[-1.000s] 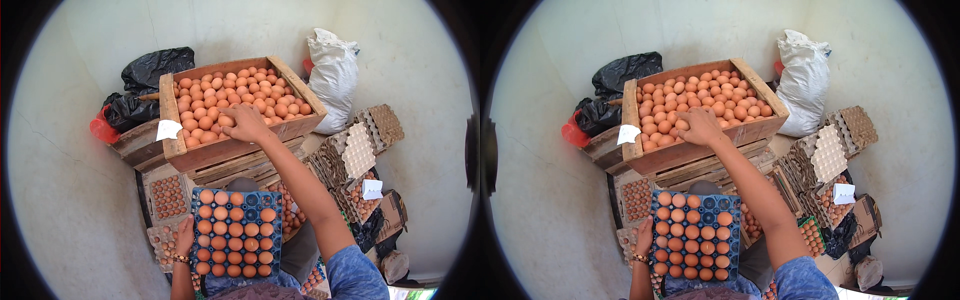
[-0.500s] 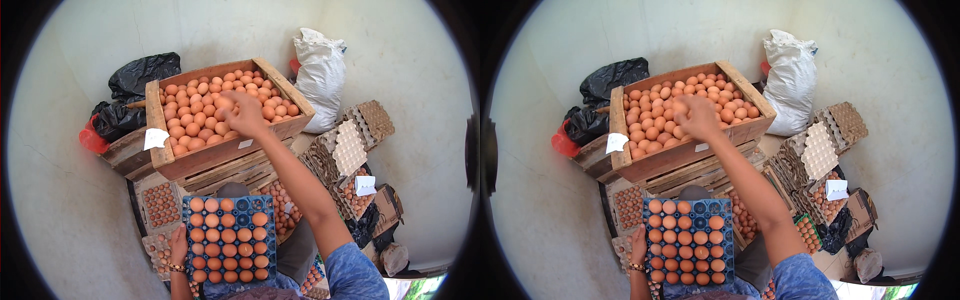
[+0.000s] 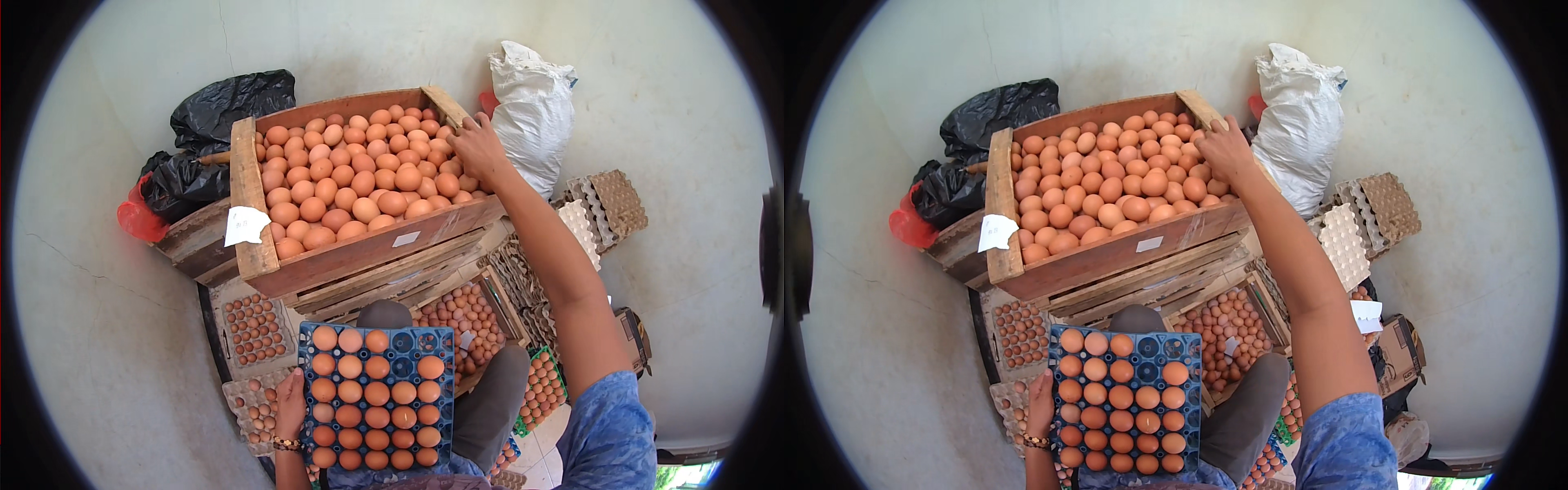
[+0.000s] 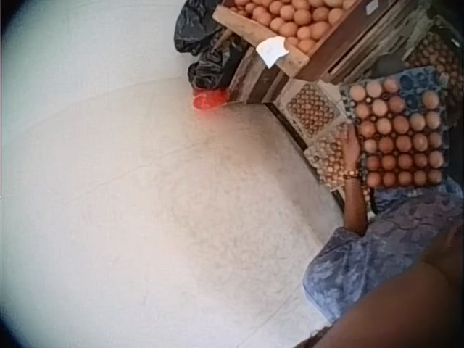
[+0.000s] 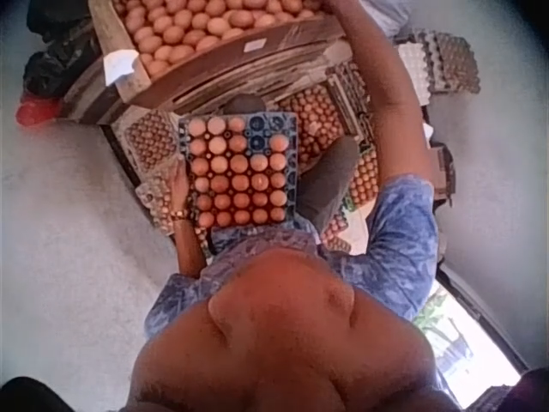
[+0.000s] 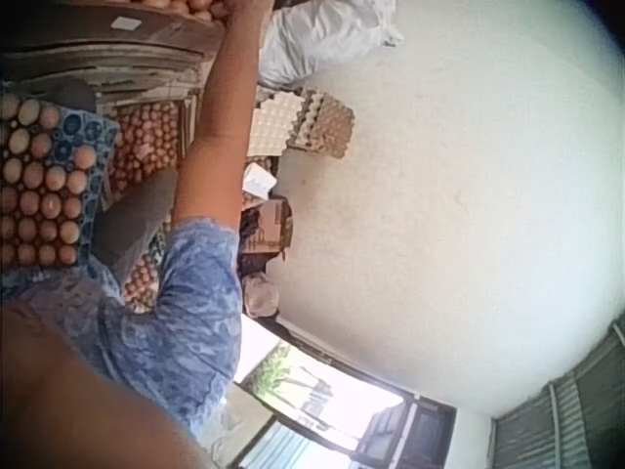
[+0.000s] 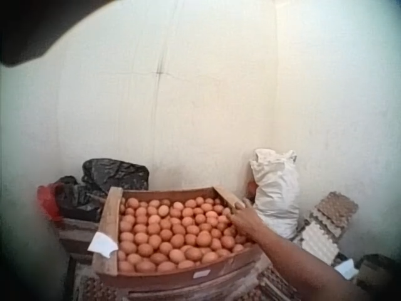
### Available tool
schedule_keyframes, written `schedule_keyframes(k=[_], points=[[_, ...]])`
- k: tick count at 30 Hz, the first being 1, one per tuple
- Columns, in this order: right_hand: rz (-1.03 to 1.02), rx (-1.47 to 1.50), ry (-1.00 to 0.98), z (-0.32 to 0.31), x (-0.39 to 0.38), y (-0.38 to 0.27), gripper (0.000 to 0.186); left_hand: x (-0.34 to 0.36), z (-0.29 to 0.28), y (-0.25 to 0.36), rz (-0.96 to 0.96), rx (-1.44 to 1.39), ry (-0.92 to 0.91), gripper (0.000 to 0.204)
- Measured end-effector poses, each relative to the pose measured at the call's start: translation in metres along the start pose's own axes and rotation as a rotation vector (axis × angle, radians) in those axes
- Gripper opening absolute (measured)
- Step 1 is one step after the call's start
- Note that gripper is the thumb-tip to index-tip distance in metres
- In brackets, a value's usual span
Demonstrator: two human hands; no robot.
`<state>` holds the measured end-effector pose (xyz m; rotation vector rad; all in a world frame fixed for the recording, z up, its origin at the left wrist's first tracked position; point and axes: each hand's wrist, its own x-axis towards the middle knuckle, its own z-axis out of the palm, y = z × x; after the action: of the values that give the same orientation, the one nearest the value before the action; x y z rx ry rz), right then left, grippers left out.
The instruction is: Picking eggs from a large wooden crate and placing them into a blue plastic tray.
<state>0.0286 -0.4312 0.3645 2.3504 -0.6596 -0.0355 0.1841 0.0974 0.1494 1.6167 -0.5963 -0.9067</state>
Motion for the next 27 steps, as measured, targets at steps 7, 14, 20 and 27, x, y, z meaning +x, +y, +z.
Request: schedule_keyframes(k=[7,14,20,27], points=[[-0.091,-0.168,0.023,0.011,0.013,0.002,0.004,-0.002,0.012,0.024,-0.053,-0.032,0.016,0.045],[-0.169,-0.23,-0.084,0.003,0.022,-0.007,0.014,-0.005,0.003,0.023,-0.09,0.013,-0.004,0.044],[-0.18,-0.344,-0.118,0.011,0.023,-0.005,0.016,-0.003,0.002,0.012,-0.085,0.0,-0.004,0.044],[-0.125,-0.386,-0.157,0.018,0.019,-0.006,0.016,-0.001,0.0,0.001,-0.089,-0.001,-0.003,0.044]])
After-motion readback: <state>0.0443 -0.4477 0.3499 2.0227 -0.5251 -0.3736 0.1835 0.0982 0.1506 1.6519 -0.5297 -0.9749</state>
